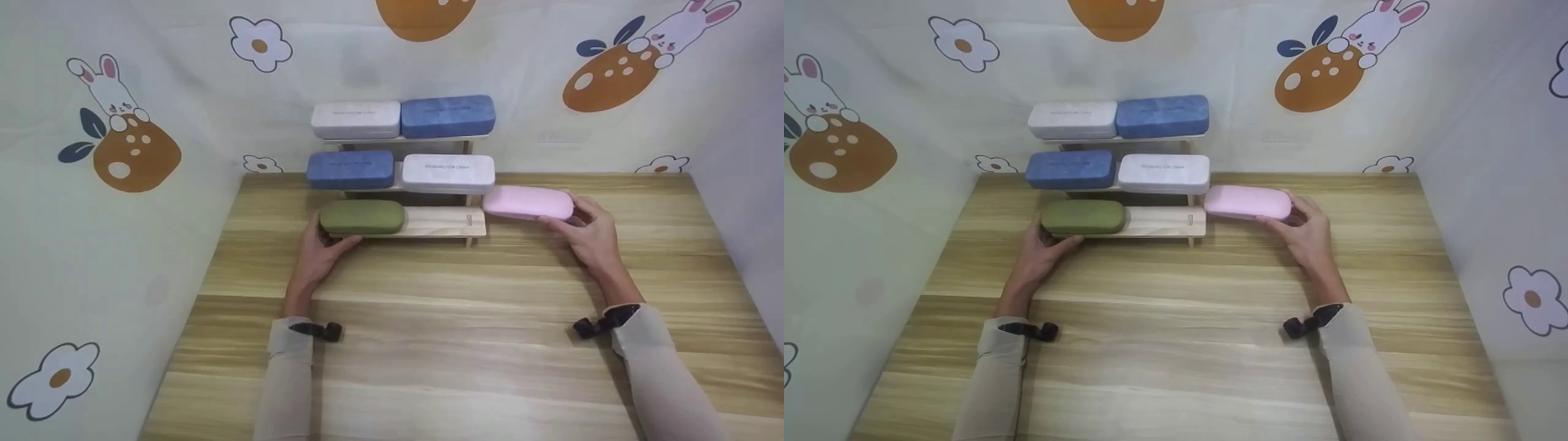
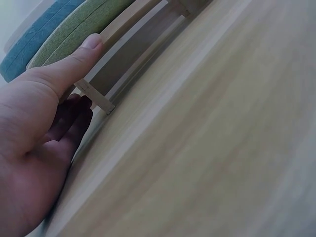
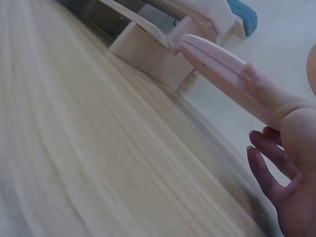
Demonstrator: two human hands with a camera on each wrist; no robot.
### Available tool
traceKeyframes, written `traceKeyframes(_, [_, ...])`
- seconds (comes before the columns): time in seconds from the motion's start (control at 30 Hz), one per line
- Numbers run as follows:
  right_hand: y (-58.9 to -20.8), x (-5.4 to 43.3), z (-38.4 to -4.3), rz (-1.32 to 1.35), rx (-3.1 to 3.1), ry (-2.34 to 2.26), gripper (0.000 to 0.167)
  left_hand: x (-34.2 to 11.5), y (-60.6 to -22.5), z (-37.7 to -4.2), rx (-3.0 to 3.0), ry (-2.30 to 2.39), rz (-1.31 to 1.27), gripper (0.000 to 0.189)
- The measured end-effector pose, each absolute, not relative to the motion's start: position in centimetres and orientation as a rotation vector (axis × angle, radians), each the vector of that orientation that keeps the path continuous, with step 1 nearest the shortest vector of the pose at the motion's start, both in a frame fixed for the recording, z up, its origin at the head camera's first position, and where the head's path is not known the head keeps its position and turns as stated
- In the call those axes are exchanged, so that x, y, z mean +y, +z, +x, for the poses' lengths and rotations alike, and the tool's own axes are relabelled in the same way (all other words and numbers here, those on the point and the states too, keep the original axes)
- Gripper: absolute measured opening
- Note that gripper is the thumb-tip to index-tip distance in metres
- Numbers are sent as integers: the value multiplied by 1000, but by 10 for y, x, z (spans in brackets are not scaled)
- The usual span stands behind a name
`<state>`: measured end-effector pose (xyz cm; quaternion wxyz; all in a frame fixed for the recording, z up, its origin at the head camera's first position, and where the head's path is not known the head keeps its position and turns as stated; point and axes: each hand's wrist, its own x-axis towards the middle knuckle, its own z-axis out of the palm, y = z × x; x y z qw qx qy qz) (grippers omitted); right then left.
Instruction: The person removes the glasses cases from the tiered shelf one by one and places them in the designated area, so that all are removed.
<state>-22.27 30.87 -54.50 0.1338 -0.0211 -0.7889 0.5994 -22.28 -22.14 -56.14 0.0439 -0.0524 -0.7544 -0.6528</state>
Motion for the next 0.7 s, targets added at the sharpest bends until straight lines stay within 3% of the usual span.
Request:
traceKeyframes(0.43, [-548, 311, -248, -192, -2462, 1586, 81, -219, -561, -221, -2318, -1989, -149, 86])
traceKeyframes(0.7, [-544, 306, -268, -146, -2481, 1589, 74, -220, -561, -223, -2318, -1961, -159, 85])
